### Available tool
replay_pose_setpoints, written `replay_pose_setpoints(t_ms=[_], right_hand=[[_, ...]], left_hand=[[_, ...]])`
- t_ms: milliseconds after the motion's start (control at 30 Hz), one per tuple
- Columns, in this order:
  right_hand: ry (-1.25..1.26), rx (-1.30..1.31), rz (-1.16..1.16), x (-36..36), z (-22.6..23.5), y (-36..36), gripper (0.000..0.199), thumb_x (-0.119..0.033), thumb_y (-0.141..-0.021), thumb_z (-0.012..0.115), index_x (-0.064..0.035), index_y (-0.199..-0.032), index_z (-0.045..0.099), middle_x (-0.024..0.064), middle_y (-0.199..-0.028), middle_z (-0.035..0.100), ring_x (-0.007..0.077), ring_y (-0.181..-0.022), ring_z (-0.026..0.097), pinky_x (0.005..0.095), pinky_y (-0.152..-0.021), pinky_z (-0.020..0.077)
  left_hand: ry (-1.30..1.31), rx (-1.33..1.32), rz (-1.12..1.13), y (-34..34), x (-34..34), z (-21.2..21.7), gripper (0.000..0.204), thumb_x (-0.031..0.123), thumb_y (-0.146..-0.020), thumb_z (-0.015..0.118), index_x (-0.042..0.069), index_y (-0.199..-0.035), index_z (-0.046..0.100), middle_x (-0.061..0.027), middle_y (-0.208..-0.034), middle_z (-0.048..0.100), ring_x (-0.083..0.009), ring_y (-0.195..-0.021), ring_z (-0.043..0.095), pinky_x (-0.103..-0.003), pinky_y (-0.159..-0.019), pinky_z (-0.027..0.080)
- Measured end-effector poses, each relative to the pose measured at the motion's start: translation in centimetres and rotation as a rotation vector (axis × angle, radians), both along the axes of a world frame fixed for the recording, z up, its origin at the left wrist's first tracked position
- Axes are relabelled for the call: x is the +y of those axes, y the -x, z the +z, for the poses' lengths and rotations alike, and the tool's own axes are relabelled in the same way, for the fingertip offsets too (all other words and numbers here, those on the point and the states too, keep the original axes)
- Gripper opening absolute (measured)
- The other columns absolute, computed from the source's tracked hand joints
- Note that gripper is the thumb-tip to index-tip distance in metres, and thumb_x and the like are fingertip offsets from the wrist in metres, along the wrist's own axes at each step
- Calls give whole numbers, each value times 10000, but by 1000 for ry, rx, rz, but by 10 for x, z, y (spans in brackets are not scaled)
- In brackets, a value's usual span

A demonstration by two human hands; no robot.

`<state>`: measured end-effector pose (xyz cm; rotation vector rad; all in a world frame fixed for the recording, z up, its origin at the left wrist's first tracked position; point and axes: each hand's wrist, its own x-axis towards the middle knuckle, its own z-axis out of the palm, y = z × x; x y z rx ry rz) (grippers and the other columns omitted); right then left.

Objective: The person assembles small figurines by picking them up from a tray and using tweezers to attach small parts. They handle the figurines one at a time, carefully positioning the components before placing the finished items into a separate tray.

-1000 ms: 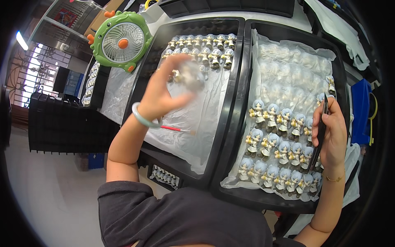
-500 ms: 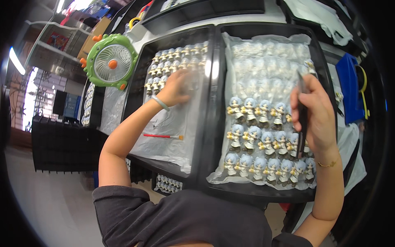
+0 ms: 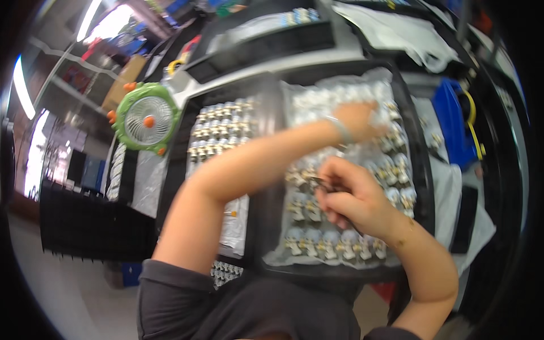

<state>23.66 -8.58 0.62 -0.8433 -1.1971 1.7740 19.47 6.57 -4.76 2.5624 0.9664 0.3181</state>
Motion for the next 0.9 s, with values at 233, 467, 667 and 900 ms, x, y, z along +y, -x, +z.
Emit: replay_pose_setpoints(t_ms=[233, 467, 667, 900], right_hand=[[-90, 45, -78, 9, -5, 0, 152, -113, -730, 472, -39, -840, 396, 50, -682, 502, 67, -482, 477, 182, -402, 403], [-39, -10, -189, 2, -2, -3, 138, -97, -724, 461, -31, -825, 394, 49, -668, 502, 65, -475, 475, 179, -397, 411], [-29, -26, -271, 5, -6, 1, 201, -158, -720, 498, -41, -829, 377, 42, -627, 489, 67, -424, 447, 175, -346, 383], [-11, -75, -330, 13, -18, -1, 180, -166, -753, 482, -48, -844, 382, 38, -625, 482, 54, -426, 445, 161, -345, 375]], left_hand=[[122, 196, -88, 3, 16, -10, 446, 364, -764, 534, 24, -1053, 551, -201, -942, 598, -294, -901, 581, -369, -782, 446], [1006, -713, -26, 136, 4, 35, 335, 177, -867, 454, 100, -1192, 436, -53, -903, 520, -139, -758, 525, -294, -657, 455], [995, -840, 179, 243, -55, 56, 778, -150, -597, 521, 113, -1282, 261, -97, -1080, 447, -167, -857, 490, -280, -738, 427], [941, -1019, -99, 266, -71, 49, 828, -89, -588, 605, 160, -1271, 208, -128, -1250, 350, -223, -1003, 505, -326, -829, 407]])
